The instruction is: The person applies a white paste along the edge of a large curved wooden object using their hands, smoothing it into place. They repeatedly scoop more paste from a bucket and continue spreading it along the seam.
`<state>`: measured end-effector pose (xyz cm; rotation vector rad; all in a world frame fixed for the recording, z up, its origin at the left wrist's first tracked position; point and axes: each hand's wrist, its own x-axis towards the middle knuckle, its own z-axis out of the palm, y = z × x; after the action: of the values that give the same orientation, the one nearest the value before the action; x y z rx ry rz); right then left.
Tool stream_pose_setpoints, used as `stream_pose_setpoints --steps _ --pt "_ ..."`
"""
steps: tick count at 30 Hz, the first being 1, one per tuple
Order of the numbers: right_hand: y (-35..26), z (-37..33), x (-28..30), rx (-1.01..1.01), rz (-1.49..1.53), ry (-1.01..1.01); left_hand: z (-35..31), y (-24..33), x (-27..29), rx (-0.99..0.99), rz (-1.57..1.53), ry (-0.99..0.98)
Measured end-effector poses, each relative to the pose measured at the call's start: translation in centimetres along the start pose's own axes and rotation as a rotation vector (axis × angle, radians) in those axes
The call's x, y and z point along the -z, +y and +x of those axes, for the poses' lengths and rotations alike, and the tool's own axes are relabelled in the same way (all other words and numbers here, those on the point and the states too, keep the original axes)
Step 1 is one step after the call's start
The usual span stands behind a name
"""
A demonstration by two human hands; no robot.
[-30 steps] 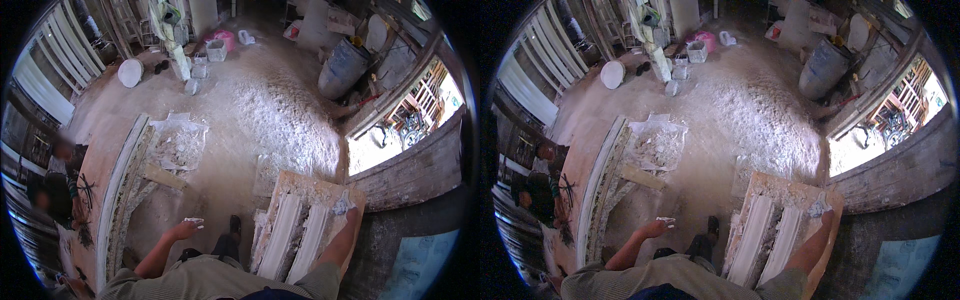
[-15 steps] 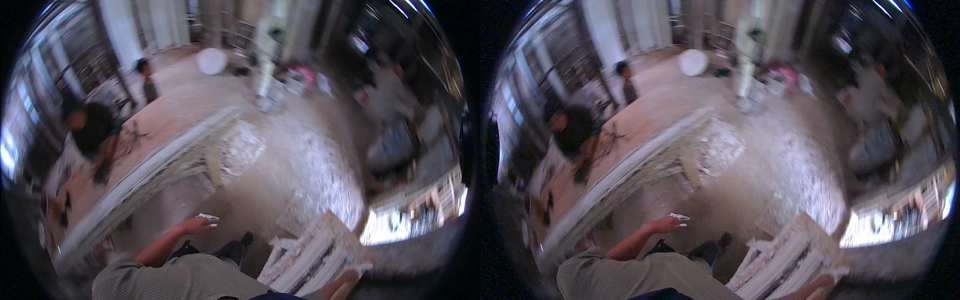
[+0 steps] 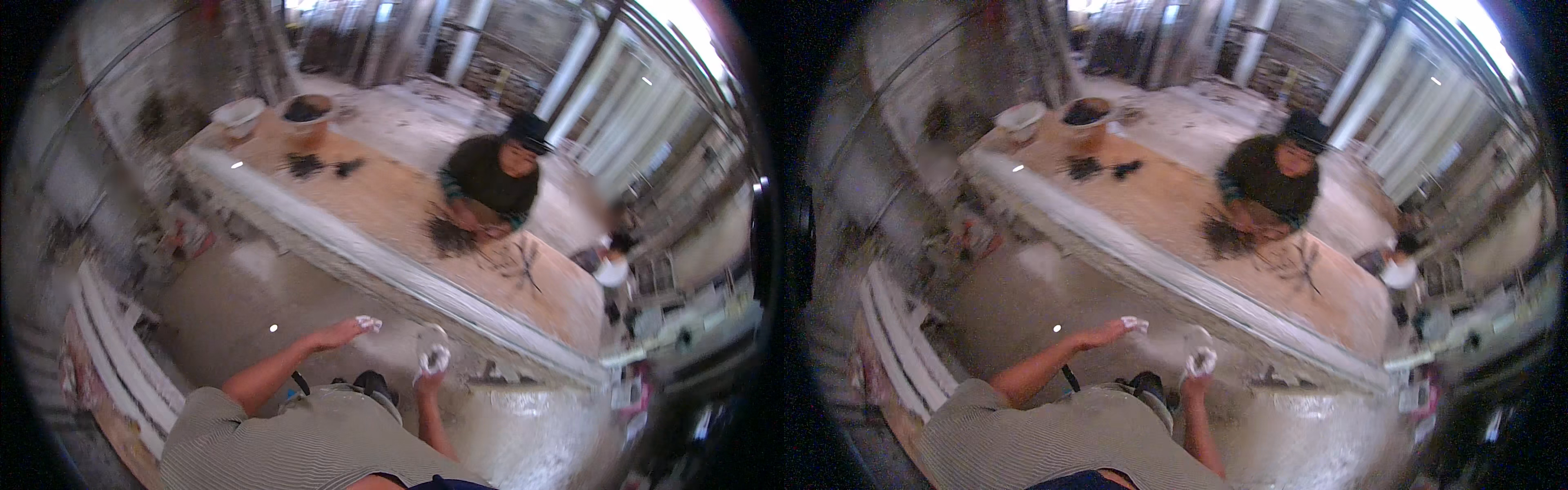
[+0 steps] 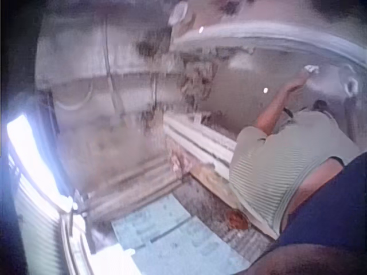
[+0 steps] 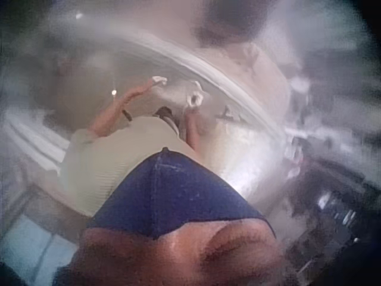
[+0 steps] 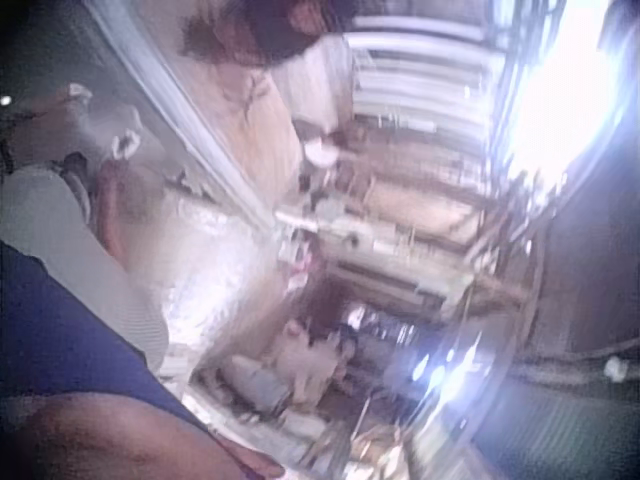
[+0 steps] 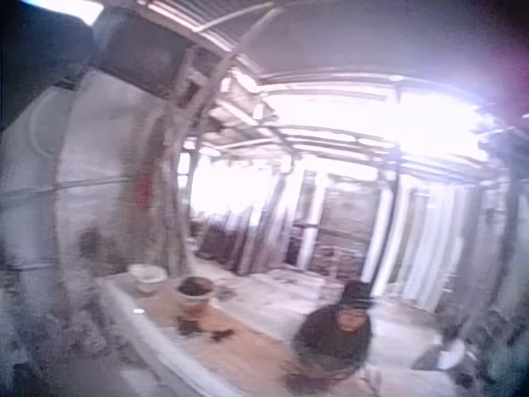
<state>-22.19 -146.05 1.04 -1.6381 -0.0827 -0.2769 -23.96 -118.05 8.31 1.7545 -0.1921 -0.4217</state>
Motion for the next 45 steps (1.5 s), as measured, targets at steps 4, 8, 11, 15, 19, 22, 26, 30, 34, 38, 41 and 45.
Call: stream_pose_setpoints --steps 4,8,11,15,19,22,26,30,34,38,41,45 --pt "-3.6 8.5 -15.7 0.469 -0.408 -0.852 -5.4 -2.9 7.5 0.106 -0.676 0.433" --pt "-9.1 10.9 -30.7 0.684 -0.286 -1.122 -9.6 -3.5 14.4 -0.008 -1.103 0.798" --pt "-9.0 10.7 -40.5 0.764 -0.18 -1.277 -11.7 -7.4 20.1 0.044 -1.026 1.063" --pt "-7.7 10.0 -51.6 0.642 -0.085 -1.181 -13.0 -6.8 28.1 0.185 -0.801 1.323" --pt "-6.9 10.4 -60.0 0.437 0.085 -1.247 -14.4 -9.0 35.3 0.321 -0.702 1.558" --pt "-6.1 10.9 -66.1 0.303 0.013 -1.333 -13.6 -6.3 41.0 0.378 -0.665 1.668" --pt "-7.7 12.2 -74.3 0.111 -0.059 -1.331 -14.4 -8.4 48.9 0.289 -0.555 1.721" --pt "-5.8 12.0 -86.8 0.233 -0.134 -1.319 -15.7 -13.5 58.8 0.211 -0.381 1.745" --pt "-4.3 11.5 -101.2 0.042 -0.348 -1.24 -18.5 -20.6 71.0 0.111 -0.194 1.7" --pt "-11.3 11.7 -113.0 -0.11 -0.041 -1.155 -21.0 -25.2 83.9 0.101 -0.358 1.721" --pt "-6.9 12.8 -122.1 -0.151 -0.154 -1.127 -20.7 -26.0 91.1 0.102 -0.084 1.693" --pt "-6.0 11.9 -128.3 -0.101 -0.216 -1.089 -21.8 -29.6 95.8 0.171 -0.088 1.661"
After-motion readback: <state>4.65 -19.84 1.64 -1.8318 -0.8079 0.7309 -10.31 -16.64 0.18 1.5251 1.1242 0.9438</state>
